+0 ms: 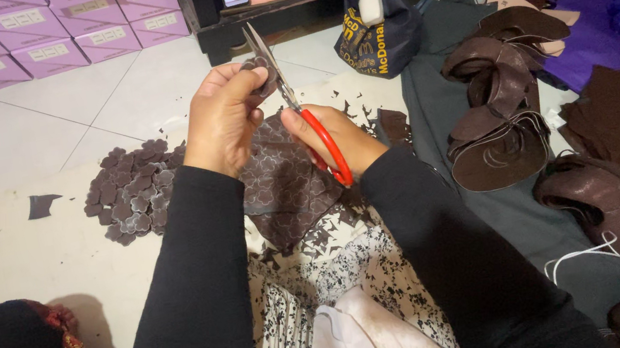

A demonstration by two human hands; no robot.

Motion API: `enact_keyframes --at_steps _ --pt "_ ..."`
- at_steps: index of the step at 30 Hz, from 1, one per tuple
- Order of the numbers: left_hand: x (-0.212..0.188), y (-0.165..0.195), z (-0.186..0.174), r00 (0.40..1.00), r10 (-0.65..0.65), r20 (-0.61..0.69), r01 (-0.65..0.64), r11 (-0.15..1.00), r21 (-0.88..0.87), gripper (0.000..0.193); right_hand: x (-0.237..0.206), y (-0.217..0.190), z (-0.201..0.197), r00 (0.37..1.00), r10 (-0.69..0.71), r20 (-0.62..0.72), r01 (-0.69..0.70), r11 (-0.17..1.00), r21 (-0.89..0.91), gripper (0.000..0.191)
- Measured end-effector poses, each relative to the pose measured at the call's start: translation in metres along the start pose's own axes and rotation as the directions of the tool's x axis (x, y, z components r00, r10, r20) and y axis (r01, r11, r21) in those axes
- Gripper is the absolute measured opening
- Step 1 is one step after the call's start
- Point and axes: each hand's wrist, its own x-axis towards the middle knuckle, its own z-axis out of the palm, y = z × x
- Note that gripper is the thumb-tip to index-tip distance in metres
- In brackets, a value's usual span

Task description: The person uses red-handled scissors to cut flower-shaped pieces from a brown patterned fabric. They hold the fabric with the left hand and cut along the outlines with the right hand, placing finished pieces into a growing pile on the floor.

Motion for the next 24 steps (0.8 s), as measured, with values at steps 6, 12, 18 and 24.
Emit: enact_keyframes --at_steps 6,12,18,24 --pt "0.0024 -0.0055 0.0017 0.997 0.077 -0.032 -0.077 0.997 0.02 0.016 0.0029 -0.0026 0.0047 0.993 0.013 -0.115 -0.02 0.998 -0.058 0.056" --pt "-0.0001 -0.0036 0.0068 0.991 0.122 -0.056 -0.122 0.992 -0.003 0.015 0.0051 -0.0077 0.0096 0.989 -0.01 -0.146 0.006 1.0 -0.028 0.058" --pt "-0.0018 -0.004 0.0078 0.976 0.178 -0.124 -0.166 0.981 0.102 0.015 0.0016 -0.0091 0.004 0.997 0.071 -0.032 -0.071 0.997 0.003 0.054" --pt "0.0028 -0.0068 0.0054 0.985 0.146 -0.094 -0.151 0.987 -0.045 0.018 0.0004 -0.0076 0.0034 1.0 0.024 0.016 -0.025 0.999 0.036 0.056"
